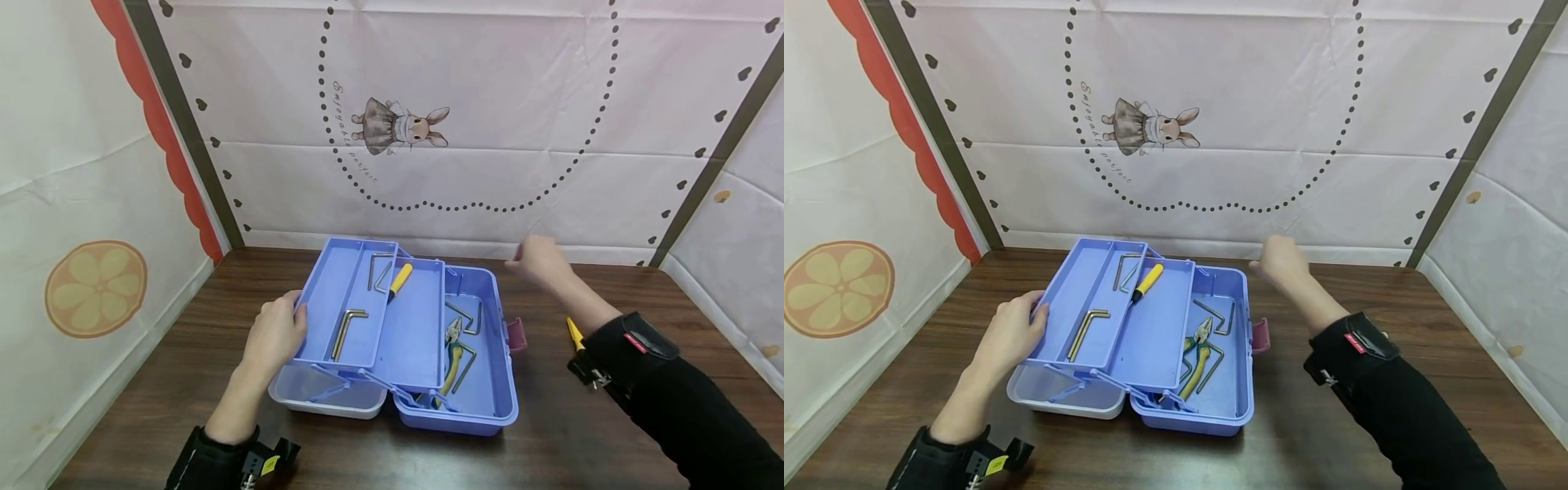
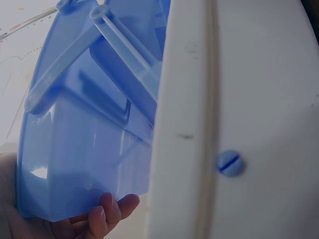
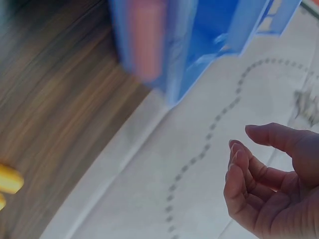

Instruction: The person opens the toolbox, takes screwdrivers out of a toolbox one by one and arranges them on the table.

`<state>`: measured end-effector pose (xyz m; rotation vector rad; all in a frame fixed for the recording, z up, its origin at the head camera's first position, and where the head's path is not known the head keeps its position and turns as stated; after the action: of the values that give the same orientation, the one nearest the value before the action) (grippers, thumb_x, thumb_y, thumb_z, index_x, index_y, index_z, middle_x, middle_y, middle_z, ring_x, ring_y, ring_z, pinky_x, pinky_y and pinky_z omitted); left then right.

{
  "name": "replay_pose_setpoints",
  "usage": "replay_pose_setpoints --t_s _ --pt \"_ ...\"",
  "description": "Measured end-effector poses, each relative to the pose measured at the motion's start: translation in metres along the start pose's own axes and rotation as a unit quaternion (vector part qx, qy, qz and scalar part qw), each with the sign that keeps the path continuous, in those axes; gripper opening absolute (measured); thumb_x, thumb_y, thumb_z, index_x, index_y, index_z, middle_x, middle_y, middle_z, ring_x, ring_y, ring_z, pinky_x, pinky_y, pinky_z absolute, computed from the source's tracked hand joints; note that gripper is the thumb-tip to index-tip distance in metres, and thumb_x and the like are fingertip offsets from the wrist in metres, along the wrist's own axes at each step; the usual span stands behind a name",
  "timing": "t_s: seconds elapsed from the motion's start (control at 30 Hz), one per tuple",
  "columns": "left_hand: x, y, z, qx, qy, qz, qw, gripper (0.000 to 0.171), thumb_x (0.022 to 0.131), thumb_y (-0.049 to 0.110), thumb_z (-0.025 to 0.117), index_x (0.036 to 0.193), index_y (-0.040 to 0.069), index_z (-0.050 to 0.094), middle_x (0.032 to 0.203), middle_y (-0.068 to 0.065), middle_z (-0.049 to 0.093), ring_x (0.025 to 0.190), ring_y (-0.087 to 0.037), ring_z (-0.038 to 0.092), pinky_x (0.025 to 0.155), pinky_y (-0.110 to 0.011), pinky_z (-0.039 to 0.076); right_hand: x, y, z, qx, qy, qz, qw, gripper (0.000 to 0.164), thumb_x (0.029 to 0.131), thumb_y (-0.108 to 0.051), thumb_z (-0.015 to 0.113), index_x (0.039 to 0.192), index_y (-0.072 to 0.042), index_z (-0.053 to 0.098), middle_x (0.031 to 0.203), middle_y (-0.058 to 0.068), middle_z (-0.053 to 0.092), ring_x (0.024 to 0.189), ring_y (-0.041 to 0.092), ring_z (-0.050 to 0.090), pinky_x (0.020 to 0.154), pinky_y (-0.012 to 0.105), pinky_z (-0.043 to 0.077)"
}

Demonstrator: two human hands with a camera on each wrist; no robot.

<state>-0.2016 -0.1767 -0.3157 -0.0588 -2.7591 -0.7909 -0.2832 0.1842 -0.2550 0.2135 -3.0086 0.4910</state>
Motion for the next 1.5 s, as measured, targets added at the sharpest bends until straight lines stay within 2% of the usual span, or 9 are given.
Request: replay_pose_setpoints --t_s 0.2,0.37,0.6,0.67,0.8,0.9,1.03,1.37,1.5 --pt "0.000 0.000 0.000 -0.005 -0.007 -0.008 0.9999 0.035 0.091 0.008 0.042 0.117 -0.015 0.046 0.103 -0.032 0.056 0.080 -0.036 0.061 0.065 -0.046 0.050 0.015 -0.044 0.016 0.020 -0.028 -0.012 0.999 0.022 0.080 -0.016 0.062 0.065 0.000 0.062 0.057 0.005 0.055 0.050 0.014 0.047 0.049 0.025 0.041" --pt "-0.001 0.000 0.000 -0.002 -0.005 -0.006 1.0000 0.035 0.091 0.008 0.043 0.117 -0.015 0.046 0.103 -0.032 0.055 0.080 -0.037 0.061 0.066 -0.047 0.050 0.022 -0.075 0.032 0.029 -0.050 -0.025 0.998 0.032 0.080 -0.017 0.063 0.052 -0.006 0.051 0.046 -0.001 0.043 0.042 0.009 0.035 0.040 0.020 0.030" --pt "0.000 0.000 -0.001 0.002 0.007 0.004 1.0000 0.034 0.090 0.007 0.044 0.115 -0.016 0.048 0.101 -0.033 0.056 0.080 -0.038 0.060 0.065 -0.049 0.049 0.030 -0.104 0.056 0.054 -0.088 -0.011 0.995 0.024 0.080 -0.025 0.065 0.074 -0.002 0.063 0.062 0.005 0.058 0.055 0.014 0.052 0.048 0.021 0.042" --pt "0.000 0.000 -0.001 0.003 0.011 0.007 0.9999 0.034 0.089 0.006 0.044 0.114 -0.016 0.048 0.100 -0.032 0.056 0.080 -0.037 0.060 0.064 -0.049 0.049 0.032 -0.109 0.063 0.070 -0.110 -0.020 0.991 0.027 0.081 -0.026 0.064 0.074 0.000 0.064 0.062 0.007 0.059 0.056 0.016 0.055 0.048 0.021 0.042" --pt "0.000 0.000 -0.001 0.002 0.009 0.004 1.0000 0.034 0.089 0.007 0.044 0.115 -0.015 0.048 0.100 -0.032 0.057 0.079 -0.036 0.060 0.065 -0.049 0.049 0.036 -0.116 0.075 0.081 -0.133 -0.047 0.987 0.035 0.080 -0.029 0.065 0.058 -0.003 0.056 0.051 0.005 0.053 0.050 0.017 0.053 0.043 0.020 0.036" --pt "-0.001 0.000 -0.001 0.001 0.007 0.002 1.0000 0.034 0.089 0.007 0.044 0.115 -0.015 0.048 0.100 -0.032 0.057 0.079 -0.035 0.060 0.065 -0.049 0.049 0.039 -0.119 0.080 0.070 -0.132 -0.046 0.988 0.040 0.078 -0.032 0.066 0.054 -0.010 0.044 0.048 0.000 0.044 0.047 0.014 0.048 0.042 0.020 0.034" --pt "-0.001 0.000 -0.002 0.002 0.008 0.004 1.0000 0.034 0.089 0.007 0.044 0.115 -0.015 0.048 0.100 -0.032 0.056 0.078 -0.035 0.060 0.064 -0.049 0.049 0.044 -0.122 0.083 0.060 -0.127 -0.023 0.990 0.042 0.078 -0.034 0.067 0.057 -0.012 0.038 0.052 -0.002 0.037 0.049 0.011 0.042 0.045 0.021 0.035" --pt "-0.001 -0.001 0.000 0.005 0.009 0.001 0.9999 0.034 0.090 0.008 0.044 0.115 -0.015 0.048 0.100 -0.032 0.057 0.077 -0.035 0.061 0.064 -0.048 0.049 0.056 -0.124 0.091 0.024 -0.106 -0.015 0.994 0.039 0.079 -0.035 0.065 0.059 -0.010 0.042 0.064 0.002 0.045 0.060 0.015 0.046 0.055 0.024 0.040" --pt "-0.001 0.000 0.000 0.006 0.008 0.000 0.9999 0.035 0.090 0.008 0.044 0.115 -0.014 0.048 0.100 -0.031 0.057 0.077 -0.035 0.060 0.065 -0.049 0.049 0.056 -0.128 0.092 0.017 -0.095 -0.003 0.995 0.032 0.080 -0.033 0.064 0.068 -0.005 0.054 0.070 0.005 0.053 0.061 0.015 0.049 0.057 0.025 0.044"
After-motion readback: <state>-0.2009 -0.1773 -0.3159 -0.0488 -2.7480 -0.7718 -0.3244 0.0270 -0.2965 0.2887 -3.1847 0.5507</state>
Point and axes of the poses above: each hand's wrist, its own x-axis towards the middle knuckle, its own z-axis out of the palm, y = z × x, the point moved 2 cm from there along x, towards the middle knuckle
